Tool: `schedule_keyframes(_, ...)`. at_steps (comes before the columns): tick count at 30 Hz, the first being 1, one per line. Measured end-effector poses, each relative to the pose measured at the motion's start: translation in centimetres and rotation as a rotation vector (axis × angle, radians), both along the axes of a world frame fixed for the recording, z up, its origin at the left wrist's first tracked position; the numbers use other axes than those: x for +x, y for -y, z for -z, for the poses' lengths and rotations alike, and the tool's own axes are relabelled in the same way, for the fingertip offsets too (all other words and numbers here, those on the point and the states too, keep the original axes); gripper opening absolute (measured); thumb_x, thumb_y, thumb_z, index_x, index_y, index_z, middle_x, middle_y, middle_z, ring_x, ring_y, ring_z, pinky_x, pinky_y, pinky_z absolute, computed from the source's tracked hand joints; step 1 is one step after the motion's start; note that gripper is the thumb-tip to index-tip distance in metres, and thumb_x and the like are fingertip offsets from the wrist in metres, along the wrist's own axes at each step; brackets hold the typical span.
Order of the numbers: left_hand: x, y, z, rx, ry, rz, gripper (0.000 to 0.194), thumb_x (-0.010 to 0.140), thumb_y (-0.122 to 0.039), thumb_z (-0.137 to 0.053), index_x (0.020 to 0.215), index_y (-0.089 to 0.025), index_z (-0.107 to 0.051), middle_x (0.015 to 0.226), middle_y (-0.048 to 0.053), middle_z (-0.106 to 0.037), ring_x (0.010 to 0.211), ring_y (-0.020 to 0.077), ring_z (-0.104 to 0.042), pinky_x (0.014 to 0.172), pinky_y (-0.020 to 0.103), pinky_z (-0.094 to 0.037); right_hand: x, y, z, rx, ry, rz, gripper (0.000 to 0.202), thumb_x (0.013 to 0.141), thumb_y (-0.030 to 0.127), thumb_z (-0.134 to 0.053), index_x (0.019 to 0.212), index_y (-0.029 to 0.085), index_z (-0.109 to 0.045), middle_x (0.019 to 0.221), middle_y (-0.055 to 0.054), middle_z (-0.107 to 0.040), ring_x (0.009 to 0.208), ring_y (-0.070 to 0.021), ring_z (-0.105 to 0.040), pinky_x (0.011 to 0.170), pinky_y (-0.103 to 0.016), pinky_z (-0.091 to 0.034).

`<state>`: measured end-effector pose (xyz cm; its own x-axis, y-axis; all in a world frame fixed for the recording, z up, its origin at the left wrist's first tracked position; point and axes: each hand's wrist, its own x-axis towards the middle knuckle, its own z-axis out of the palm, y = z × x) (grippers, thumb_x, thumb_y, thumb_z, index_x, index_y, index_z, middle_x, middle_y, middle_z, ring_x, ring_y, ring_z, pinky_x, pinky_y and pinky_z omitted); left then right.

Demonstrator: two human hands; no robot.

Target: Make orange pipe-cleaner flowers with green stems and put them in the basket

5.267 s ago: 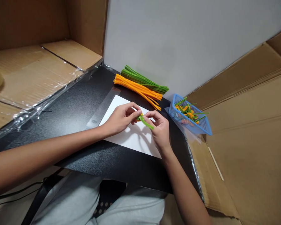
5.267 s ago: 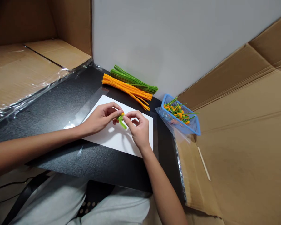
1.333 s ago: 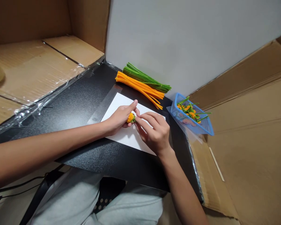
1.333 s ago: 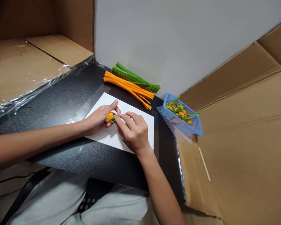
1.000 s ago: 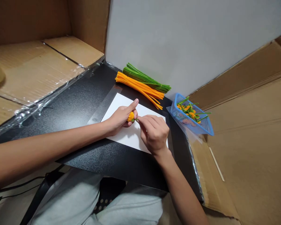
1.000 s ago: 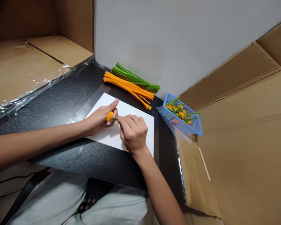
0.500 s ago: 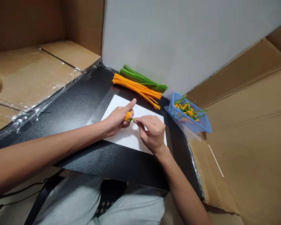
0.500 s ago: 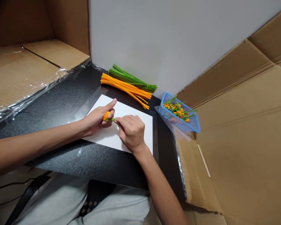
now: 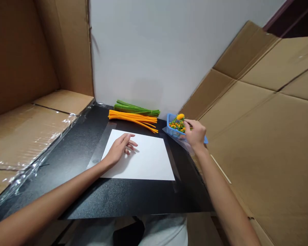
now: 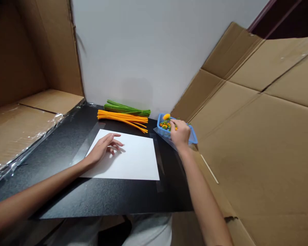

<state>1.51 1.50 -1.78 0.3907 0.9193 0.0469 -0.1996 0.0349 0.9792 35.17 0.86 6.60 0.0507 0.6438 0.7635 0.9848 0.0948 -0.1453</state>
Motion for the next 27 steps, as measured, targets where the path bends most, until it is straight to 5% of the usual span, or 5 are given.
schedule_keyframes(4,0.0,0.0,0.1,-0.013,-0.016,-0.029,0.071,0.081,-0.073,-0.055,0.117,-0.012,-0.059,0.093,0.014,-0.072,0.077,0.0228,-0.068,0.056,0.027,-0.048,9.3,0.1,-1.7,-0.3,0.02,0.226,0.034,0.088,0.027,-0.056,0.108,0.006,-0.075,0.113,-0.023,-0.073,0.108,-0.031,-0.067,0.099,-0.043,-0.047)
schedule_keyframes(7,0.1,-0.1,0.3,-0.007,-0.033,-0.031,0.07,0.08,-0.075,-0.056,0.114,-0.013,-0.06,0.094,0.014,-0.072,0.08,0.0238,-0.068,0.058,0.028,-0.048,10.9,1.6,-0.7,-0.277,0.012,0.275,0.034,0.088,0.022,-0.051,0.11,0.007,-0.074,0.117,-0.022,-0.072,0.11,-0.029,-0.066,0.102,-0.045,-0.045)
schedule_keyframes(16,-1.5,-1.5,0.3,0.339,-0.328,-0.139,0.042,0.092,-0.059,-0.048,0.105,-0.021,-0.062,0.095,0.008,-0.07,0.089,0.0256,-0.066,0.074,0.034,-0.051,-4.2,1.1,6.9,-0.26,0.123,-0.273,0.031,0.094,0.018,-0.048,0.116,0.018,-0.071,0.12,-0.013,-0.068,0.115,-0.025,-0.058,0.102,-0.044,-0.046)
schedule_keyframes(21,-3.0,-4.2,0.5,0.596,-0.64,-0.278,0.032,0.094,-0.043,-0.045,0.111,-0.022,-0.06,0.112,0.011,-0.068,0.105,0.0305,-0.065,0.095,0.044,-0.05,-11.9,-4.7,8.7,-0.503,0.103,-0.072,0.041,0.093,0.027,-0.057,0.132,0.014,-0.059,0.136,-0.018,-0.059,0.128,-0.0306,-0.05,0.104,-0.044,-0.041)
schedule_keyframes(27,-2.9,-10.8,1.3,0.993,-0.942,-0.339,0.047,0.089,-0.025,-0.049,0.135,-0.016,-0.054,0.146,0.017,-0.051,0.14,0.0343,-0.043,0.118,0.047,-0.033,-13.2,-7.6,9.5,-0.456,0.006,-0.001,0.022,0.096,0.018,-0.049,0.104,0.015,-0.069,0.11,-0.012,-0.07,0.107,-0.0266,-0.06,0.09,-0.036,-0.043)
